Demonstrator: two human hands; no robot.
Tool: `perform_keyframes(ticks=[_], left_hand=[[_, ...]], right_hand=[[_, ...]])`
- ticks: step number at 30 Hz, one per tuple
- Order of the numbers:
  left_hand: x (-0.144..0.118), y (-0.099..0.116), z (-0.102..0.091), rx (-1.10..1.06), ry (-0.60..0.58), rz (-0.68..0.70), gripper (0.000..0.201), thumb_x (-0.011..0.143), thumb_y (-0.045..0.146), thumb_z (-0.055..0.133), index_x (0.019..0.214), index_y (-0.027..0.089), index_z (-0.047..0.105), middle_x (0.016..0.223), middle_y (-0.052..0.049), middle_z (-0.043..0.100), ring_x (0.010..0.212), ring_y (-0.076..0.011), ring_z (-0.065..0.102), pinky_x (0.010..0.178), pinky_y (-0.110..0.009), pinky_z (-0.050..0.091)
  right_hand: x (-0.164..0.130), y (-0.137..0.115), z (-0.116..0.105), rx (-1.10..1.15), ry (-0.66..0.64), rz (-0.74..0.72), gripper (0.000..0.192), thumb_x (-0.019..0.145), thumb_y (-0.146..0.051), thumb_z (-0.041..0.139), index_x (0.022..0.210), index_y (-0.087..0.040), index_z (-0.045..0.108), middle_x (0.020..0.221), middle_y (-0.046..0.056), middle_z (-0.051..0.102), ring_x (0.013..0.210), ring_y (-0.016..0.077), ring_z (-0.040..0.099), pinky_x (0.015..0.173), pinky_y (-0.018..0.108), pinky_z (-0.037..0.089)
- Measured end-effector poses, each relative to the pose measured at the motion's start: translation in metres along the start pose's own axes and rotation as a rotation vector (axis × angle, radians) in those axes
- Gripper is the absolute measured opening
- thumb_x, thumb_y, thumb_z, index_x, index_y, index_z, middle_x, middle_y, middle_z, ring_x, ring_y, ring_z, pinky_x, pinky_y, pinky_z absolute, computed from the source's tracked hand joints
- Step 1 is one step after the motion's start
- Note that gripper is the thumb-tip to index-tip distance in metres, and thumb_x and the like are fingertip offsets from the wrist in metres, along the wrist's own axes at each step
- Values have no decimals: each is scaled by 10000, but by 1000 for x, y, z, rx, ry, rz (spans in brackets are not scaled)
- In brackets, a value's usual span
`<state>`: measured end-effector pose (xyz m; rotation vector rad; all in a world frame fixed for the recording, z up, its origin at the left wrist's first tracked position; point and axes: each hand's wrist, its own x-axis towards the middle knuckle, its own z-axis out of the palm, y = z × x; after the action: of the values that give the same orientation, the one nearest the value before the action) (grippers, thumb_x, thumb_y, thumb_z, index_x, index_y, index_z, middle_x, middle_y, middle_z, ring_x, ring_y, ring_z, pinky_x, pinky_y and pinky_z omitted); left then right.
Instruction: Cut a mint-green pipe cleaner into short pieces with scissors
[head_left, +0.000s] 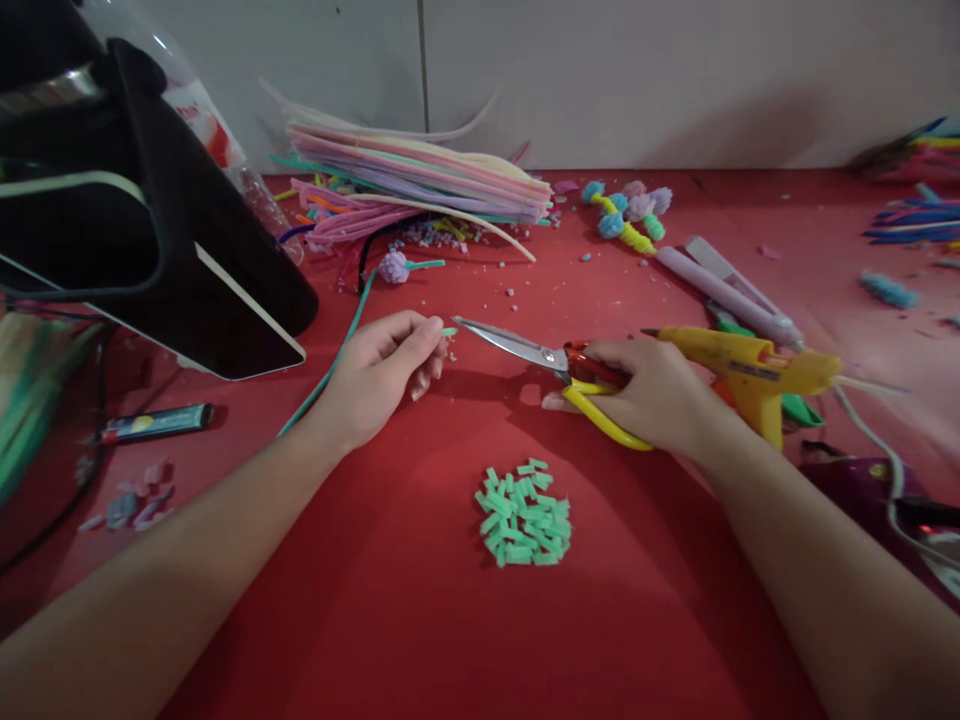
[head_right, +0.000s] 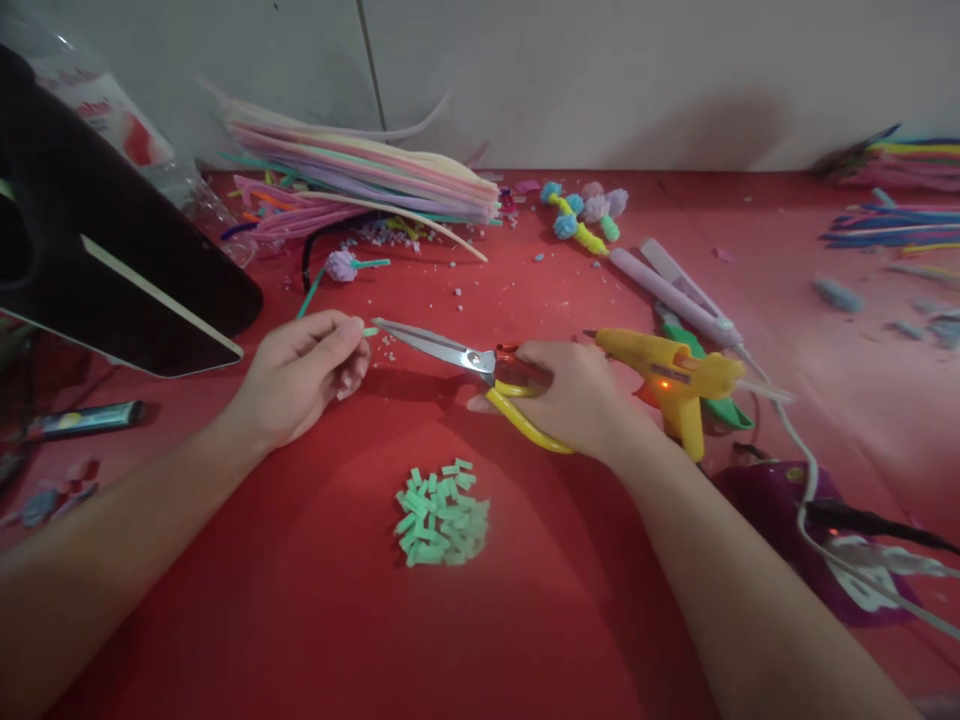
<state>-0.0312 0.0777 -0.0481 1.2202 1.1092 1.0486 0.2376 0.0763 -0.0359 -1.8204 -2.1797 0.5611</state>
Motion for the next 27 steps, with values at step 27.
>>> perform_keyframes(ticks=[27], left_hand=[[2,-5,0,-104,41,67,179,869,311,688,762,173,649,657,2,618,525,-70,494,489,-196,397]], right_hand=[[-1,3,2,30,4,-14,647,637,-809,642,606,-230,357,574,-35,320,576,123,281,538,307,251]])
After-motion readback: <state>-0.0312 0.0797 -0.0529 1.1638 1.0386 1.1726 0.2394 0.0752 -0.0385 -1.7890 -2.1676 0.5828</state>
